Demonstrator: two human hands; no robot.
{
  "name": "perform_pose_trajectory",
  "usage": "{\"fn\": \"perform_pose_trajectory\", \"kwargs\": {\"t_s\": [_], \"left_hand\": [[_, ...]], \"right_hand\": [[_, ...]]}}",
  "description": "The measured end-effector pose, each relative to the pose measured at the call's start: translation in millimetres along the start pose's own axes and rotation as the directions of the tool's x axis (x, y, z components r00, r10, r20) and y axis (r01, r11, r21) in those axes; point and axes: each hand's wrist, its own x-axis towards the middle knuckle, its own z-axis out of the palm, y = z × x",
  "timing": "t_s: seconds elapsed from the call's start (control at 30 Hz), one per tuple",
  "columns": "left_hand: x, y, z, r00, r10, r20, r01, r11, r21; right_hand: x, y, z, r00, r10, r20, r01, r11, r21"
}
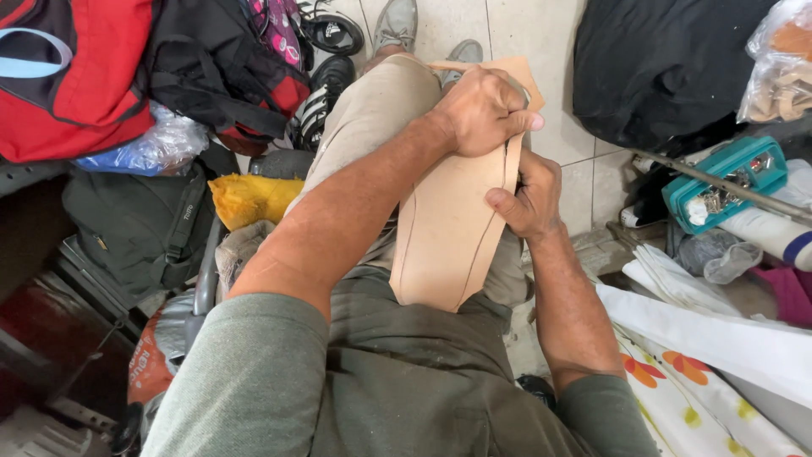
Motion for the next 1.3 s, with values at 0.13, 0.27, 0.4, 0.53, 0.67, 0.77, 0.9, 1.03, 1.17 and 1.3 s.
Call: {"fn": "perform_pose_trajectory", "kwargs": {"t_s": [0.13,0.27,0.4,0.53,0.67,0.77,0.9,1.03,1.17,1.3], "left_hand": [[-4.3,-7.2,0.9,1.000,0.008,0.012,-0.009,0.996,0.084],[-8.9,-5.7,3.8,0.999,-0.022,0.039,0.016,0.987,0.162],[-7.3,-3.7,2.6,0.996,-0.041,0.077,0.016,0.953,0.304],[-8.8,-4.2,6.5,0.997,-0.061,0.046,0.047,0.964,0.261],[-13.0,-8.0,9.0,0.987,-0.122,0.105,0.085,0.948,0.305],[-11.7,-10.3,7.5,0.992,-0.091,0.092,0.059,0.951,0.302],[-4.6,-15.4,5.8,0.974,-0.184,0.133,0.128,0.928,0.350],[34.2,22.2,-16.6,0.756,-0.535,0.378,0.260,0.775,0.577],[17.0,31.5,-13.1,0.769,-0.613,0.181,0.500,0.754,0.426],[-25.4,29.7,-11.1,0.891,-0.357,0.280,0.245,0.898,0.365]], "right_hand": [[-16.9,-2.5,10.2,0.996,-0.050,-0.069,0.055,0.996,0.072],[-24.6,-2.8,5.8,0.999,-0.020,-0.037,0.023,0.997,0.070],[-16.8,-19.3,-7.1,0.996,0.019,0.082,-0.020,1.000,0.014],[-28.6,-18.9,8.2,0.999,0.020,-0.040,-0.020,1.000,-0.010],[-32.3,-25.9,12.6,0.992,-0.052,-0.112,0.048,0.998,-0.040],[-39.4,-22.1,17.3,0.987,-0.076,-0.144,0.067,0.995,-0.068],[-44.8,-3.9,6.1,0.998,-0.021,-0.064,0.015,0.996,-0.090],[-26.0,29.5,-23.6,0.981,0.143,0.134,-0.159,0.980,0.119],[-19.0,43.9,-41.5,0.921,0.327,0.210,-0.383,0.856,0.348],[-33.3,31.0,-36.1,0.838,0.430,0.336,-0.530,0.788,0.313]]}}
